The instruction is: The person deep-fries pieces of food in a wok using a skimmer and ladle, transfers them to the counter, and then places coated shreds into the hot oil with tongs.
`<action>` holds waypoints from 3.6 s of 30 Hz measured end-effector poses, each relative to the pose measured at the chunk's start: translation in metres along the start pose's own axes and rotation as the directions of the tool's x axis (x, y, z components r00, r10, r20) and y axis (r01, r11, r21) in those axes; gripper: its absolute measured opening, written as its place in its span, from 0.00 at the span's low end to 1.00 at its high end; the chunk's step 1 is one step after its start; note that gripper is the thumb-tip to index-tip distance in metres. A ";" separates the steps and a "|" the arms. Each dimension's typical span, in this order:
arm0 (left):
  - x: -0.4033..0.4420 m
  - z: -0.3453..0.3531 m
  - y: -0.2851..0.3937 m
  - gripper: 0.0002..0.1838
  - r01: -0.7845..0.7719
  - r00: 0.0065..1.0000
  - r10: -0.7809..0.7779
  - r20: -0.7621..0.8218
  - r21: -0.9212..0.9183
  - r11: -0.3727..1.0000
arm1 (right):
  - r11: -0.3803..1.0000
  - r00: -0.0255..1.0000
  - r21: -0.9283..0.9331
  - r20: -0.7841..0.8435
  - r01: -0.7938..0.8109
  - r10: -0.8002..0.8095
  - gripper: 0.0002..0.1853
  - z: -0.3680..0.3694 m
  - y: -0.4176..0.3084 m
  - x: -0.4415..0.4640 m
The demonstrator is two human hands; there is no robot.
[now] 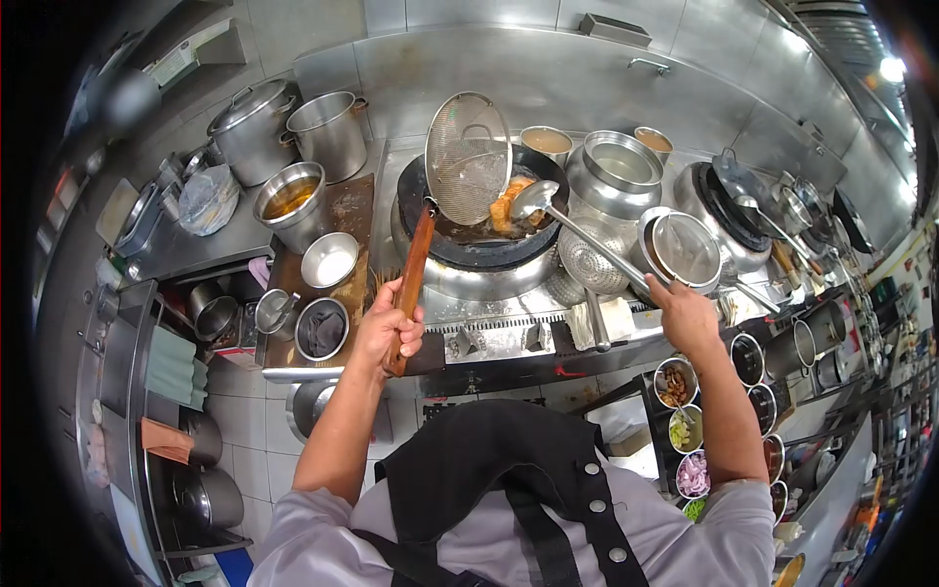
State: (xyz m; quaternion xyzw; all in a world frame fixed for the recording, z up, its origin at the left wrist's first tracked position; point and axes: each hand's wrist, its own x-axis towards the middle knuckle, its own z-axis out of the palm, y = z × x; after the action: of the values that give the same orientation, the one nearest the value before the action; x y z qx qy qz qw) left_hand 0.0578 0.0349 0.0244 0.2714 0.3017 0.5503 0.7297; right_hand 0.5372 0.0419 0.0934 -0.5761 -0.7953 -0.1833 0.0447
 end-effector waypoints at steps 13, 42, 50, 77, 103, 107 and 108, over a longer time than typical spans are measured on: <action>-0.008 -0.008 0.016 0.44 -0.079 0.991 0.099 -0.091 0.199 0.977 | 0.986 0.997 0.168 0.078 -0.014 0.001 0.28 0.064 -0.048 0.039; -0.010 0.035 -0.004 0.43 -0.064 0.996 0.075 -0.054 0.183 0.981 | 0.977 0.991 0.176 -0.027 -0.123 0.129 0.26 -0.011 0.016 0.026; 0.029 0.028 -0.032 0.37 -0.018 0.967 0.111 -0.230 0.374 0.927 | 0.956 0.989 0.257 0.019 -0.145 0.145 0.24 0.035 -0.011 0.064; 0.079 0.000 0.014 0.34 0.080 0.996 -0.075 -0.050 0.094 0.992 | -0.442 0.841 0.768 0.538 -0.465 0.050 0.29 0.073 -0.085 0.040; 0.015 0.017 0.006 0.43 -0.088 0.979 0.154 -0.136 0.400 0.912 | 0.727 0.989 0.672 0.070 -0.143 0.131 0.33 0.031 -0.032 0.003; -0.011 0.021 0.016 0.44 -0.051 0.988 0.092 -0.127 0.295 0.954 | 0.776 0.967 0.584 0.221 -0.238 0.130 0.34 0.021 -0.024 0.014; -0.014 0.021 0.016 0.44 -0.022 0.992 0.057 -0.116 0.283 0.959 | 0.776 0.972 0.592 0.207 -0.217 0.114 0.34 0.025 -0.024 0.017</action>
State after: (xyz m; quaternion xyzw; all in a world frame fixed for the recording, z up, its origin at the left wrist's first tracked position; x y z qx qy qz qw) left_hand 0.0601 0.0241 0.0525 0.3439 0.4155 0.5319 0.6528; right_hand 0.5126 0.0589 0.0696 -0.6112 -0.7587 0.1349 0.1805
